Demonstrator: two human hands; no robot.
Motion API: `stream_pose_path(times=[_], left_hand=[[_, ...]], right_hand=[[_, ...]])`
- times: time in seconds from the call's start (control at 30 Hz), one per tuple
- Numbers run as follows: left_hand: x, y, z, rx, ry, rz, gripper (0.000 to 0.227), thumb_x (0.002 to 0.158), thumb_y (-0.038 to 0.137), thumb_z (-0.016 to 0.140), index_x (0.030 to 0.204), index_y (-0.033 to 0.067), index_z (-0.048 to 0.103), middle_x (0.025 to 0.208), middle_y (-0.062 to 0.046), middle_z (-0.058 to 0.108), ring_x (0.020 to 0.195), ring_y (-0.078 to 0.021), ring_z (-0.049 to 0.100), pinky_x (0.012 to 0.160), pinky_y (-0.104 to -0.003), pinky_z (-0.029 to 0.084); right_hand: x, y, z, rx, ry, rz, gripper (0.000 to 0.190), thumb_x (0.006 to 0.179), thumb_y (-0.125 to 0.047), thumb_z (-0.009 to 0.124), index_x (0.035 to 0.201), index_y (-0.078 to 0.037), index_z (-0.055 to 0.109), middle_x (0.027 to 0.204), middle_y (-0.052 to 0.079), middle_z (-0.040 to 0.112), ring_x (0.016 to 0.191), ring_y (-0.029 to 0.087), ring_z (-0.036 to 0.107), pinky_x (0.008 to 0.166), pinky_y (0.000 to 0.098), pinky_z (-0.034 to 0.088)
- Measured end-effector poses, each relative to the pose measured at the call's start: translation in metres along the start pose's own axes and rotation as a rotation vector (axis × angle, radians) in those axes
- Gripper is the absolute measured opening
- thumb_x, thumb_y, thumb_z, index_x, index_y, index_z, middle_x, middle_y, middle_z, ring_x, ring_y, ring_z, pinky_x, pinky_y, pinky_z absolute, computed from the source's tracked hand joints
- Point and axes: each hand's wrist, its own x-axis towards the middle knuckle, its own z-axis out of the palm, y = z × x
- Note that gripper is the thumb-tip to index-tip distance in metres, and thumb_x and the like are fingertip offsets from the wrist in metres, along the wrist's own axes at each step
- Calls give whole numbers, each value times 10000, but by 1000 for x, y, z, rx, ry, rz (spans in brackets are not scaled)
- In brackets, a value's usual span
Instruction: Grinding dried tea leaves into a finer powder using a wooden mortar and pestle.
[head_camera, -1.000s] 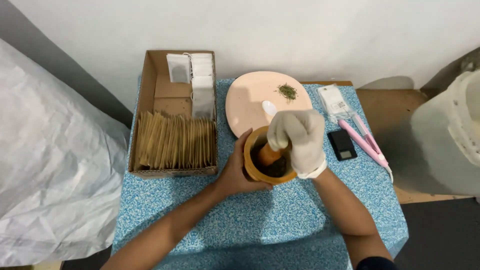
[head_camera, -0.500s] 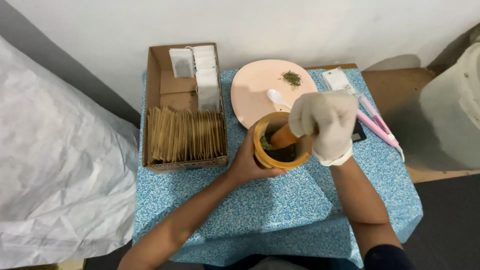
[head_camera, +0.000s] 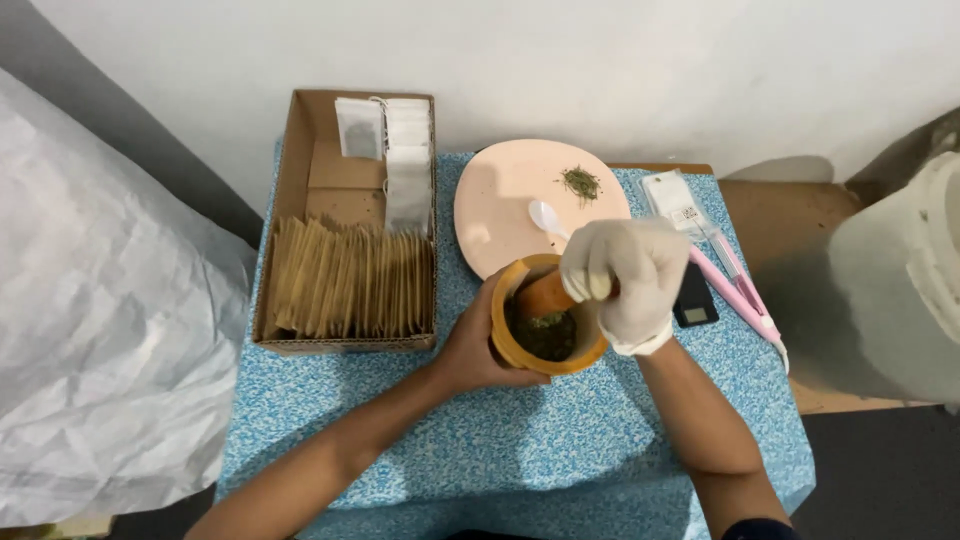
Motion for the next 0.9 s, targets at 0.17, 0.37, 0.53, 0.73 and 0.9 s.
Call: stream_pose_path(times=[0.17, 0.37, 0.53, 0.73, 0.9], left_hand=[[2, 7, 1, 0, 9, 26, 1324, 660, 343, 1075, 1686, 26, 301, 1603, -228, 534, 1525, -420, 493, 1281, -657, 386], [3, 3, 0, -6, 10, 2, 1400, 592, 325, 1100, 1682, -13, 290, 1591, -251, 544, 1496, -424, 514, 1282, -669, 393], [8, 10, 2, -43, 50, -6, 1363, 594, 327, 1091, 1668, -12, 324, 1568, -242, 572, 1486, -412, 530, 1284, -665, 397], [6, 3, 4, -47, 61, -12, 1385, 555, 347, 1103, 1655, -24, 346, 1552, -241, 583, 1466, -405, 540, 1275, -646, 402], [16, 18, 7, -62, 66, -8, 1329, 612, 341, 1073, 1667, 1, 341, 1549, -225, 587, 1470, -395, 536, 1271, -655, 404]], right_hand=[[11, -26, 16, -20, -101, -113, 554, 948, 58, 430, 427, -129, 410, 380, 37, 357, 296, 128, 309, 265, 259, 308], [14, -21, 26, 5, -105, -94, 531, 922, 79, 511, 430, -106, 436, 388, 39, 372, 294, 150, 338, 264, 289, 351], [21, -37, 19, -174, -238, -139, 545, 920, 89, 450, 437, -162, 443, 418, 14, 393, 327, 153, 360, 318, 268, 368], [22, -41, 13, -156, -337, -126, 530, 968, 24, 421, 492, -179, 535, 483, -2, 533, 392, 139, 466, 399, 268, 488], [16, -37, 15, -246, -297, -195, 493, 964, 32, 413, 520, -143, 533, 481, 17, 486, 379, 176, 468, 400, 296, 519]])
